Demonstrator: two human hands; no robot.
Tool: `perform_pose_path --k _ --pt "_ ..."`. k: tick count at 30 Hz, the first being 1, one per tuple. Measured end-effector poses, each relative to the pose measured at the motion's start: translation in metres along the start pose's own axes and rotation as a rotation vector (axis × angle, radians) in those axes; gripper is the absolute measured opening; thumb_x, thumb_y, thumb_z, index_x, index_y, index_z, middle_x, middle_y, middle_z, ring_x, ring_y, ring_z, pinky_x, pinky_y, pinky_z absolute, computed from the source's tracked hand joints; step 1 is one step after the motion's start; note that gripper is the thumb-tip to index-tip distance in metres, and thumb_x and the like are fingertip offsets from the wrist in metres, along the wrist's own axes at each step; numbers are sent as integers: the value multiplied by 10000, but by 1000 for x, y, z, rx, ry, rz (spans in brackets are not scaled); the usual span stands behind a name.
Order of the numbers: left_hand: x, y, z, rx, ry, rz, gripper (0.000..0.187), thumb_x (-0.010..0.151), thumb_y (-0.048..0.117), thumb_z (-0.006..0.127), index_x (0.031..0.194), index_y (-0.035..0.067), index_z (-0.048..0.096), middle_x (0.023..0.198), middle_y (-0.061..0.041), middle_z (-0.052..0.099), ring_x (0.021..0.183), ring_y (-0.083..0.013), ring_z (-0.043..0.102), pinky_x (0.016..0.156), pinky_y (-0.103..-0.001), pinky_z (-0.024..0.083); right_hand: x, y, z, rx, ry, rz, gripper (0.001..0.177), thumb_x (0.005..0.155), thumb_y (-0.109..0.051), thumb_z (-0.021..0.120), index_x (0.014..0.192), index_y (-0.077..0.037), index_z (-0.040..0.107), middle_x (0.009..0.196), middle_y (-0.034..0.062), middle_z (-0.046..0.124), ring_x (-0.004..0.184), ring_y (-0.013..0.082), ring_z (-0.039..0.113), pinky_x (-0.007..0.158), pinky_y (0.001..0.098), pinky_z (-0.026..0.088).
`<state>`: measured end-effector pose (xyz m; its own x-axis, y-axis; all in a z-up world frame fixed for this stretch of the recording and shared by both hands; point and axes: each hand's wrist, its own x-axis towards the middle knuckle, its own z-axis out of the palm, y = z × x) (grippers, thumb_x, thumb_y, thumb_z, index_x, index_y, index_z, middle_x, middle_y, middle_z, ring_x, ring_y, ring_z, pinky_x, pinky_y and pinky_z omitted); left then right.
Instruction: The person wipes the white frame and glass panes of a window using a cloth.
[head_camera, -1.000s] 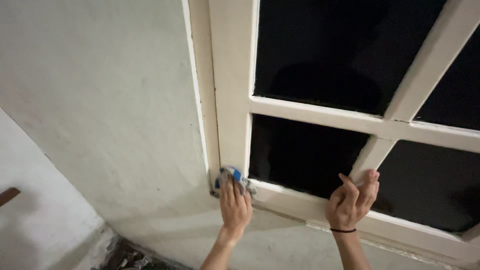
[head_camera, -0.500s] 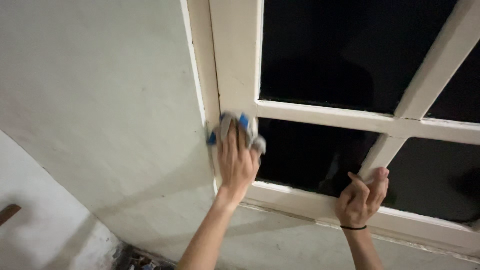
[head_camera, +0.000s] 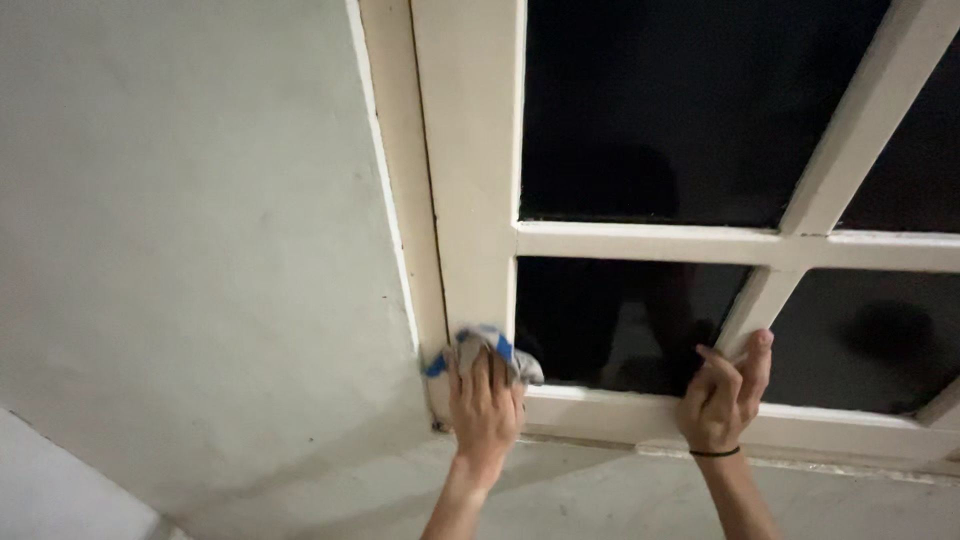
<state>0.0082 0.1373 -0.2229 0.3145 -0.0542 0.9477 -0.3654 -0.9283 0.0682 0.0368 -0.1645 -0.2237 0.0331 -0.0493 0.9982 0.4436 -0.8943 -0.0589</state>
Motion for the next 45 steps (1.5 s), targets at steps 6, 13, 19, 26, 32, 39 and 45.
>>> perform_pose_path --k 6,13,19,26,32,39,45 --pt "-27 -11 14 -18 -85 -6 396 1011 286 496 1245 -5 628 1254 -219 614 1226 -385 576 1173 -676 305 0 -1 -1 -52 -28 -14 239 999 96 504 1198 4 599 1637 310 318 1549 478 331 1276 583 381" --pt "87 -24 -27 -16 20 65 545 1069 417 394 1374 20 609 1387 -188 586 1339 -370 522 1199 -657 300 1 -4 -2 -53 -76 -18 480 1020 8 468 1494 -10 394 1688 302 200 1613 446 212 1333 615 256" --pt "98 -22 -18 -95 120 -2 546 1080 356 380 1416 -33 566 1432 -275 545 1356 -430 530 1229 -669 309 -2 -3 -1 -109 -99 36 676 1019 -63 441 1652 -23 206 1714 272 152 1618 449 173 1347 617 220" --pt "-47 -39 28 -54 23 -38 472 1033 357 471 1284 -17 611 1248 -267 570 1177 -434 566 1143 -667 356 2 -10 0 -120 -86 55 688 1005 -13 442 1655 -20 216 1716 256 169 1625 427 184 1354 601 225" --pt "-126 -18 64 32 -109 -111 485 1011 327 464 1352 -9 544 1298 -268 546 1253 -424 513 1163 -665 314 5 -14 -6 -97 -128 73 770 950 48 439 1671 -48 183 1734 225 138 1645 384 157 1359 569 191" --pt "-80 65 77 -163 -243 117 617 1050 413 541 1538 57 416 1617 -130 387 1543 -294 271 1284 -539 180 -22 -42 -33 68 -278 214 745 939 11 484 1631 -72 221 1728 233 77 1619 403 52 1317 608 103" --pt "-56 146 71 -295 -338 368 621 1024 303 618 1571 72 436 1637 -88 390 1544 -260 265 1290 -420 187 -96 -64 -60 40 -316 275 468 990 -85 565 1443 -150 465 1622 158 344 1517 351 331 1225 518 312"
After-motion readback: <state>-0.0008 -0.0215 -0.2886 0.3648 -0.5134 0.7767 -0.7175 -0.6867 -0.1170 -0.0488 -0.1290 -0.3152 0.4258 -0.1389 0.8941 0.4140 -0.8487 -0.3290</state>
